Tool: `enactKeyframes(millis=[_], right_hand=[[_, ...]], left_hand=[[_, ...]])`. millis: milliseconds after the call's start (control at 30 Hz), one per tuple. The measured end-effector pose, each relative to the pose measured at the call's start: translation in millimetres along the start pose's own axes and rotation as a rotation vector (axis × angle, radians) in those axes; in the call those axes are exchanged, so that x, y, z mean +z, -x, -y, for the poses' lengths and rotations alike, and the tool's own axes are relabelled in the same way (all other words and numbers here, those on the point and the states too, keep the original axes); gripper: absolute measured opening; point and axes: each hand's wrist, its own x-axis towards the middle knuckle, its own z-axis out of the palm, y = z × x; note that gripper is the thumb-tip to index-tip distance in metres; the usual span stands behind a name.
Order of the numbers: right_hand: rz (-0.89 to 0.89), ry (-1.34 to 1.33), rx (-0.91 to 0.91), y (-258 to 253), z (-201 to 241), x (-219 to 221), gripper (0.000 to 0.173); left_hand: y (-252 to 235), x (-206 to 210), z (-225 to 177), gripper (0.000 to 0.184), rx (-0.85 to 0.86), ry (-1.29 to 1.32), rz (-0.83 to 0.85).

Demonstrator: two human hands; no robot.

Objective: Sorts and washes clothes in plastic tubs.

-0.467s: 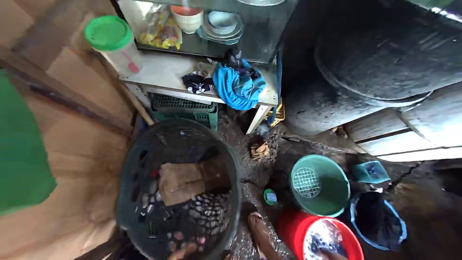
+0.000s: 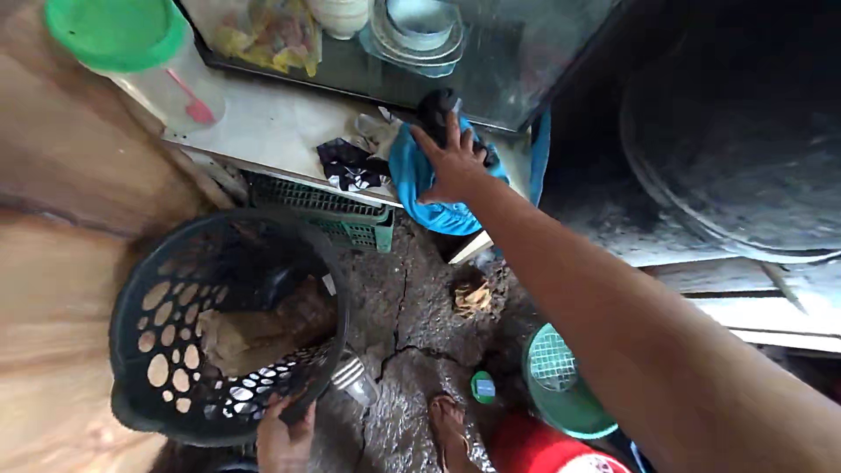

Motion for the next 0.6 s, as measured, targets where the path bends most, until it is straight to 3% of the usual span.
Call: enactKeyframes(millis=[167, 267, 367, 433, 533, 600], right_hand=[[-0.072, -0.064, 0.094, -18.9, 14.8, 15.9, 0.071], [-0.281, -0.159, 0.003, 25.4, 15.9, 13.7, 0.043], [-0.652, -0.354, -0.224, 134.8, 8.2, 19.8, 0.032], [-0.756, -0.518, -0.294, 231.5, -1.7, 34.6, 0.027], [-0.684, -0.818, -0.217, 366.8, -14.0, 73.2, 0.02], [-0.596, -0.912, -0.086, 447.5, -22.9, 106.9, 0.019]], left_hand=[[-0.2, 5.2, 2.7, 0.031, 0.011, -0.017, -0.058], [-2.5, 3.8, 2.6, 0.032, -0.006, -0.021, -0.082], [-4.2, -3.6, 5.3, 0.036, -0.007, -0.023, -0.017], [4.9, -17.5, 12.8, 0.06, 0.013, -0.044, 0.143], [45.1, -50.2, 43.4, 0.092, 0.051, -0.248, 0.418], [86.8, -81.1, 85.5, 0.084, 0.025, -0.455, 0.545]])
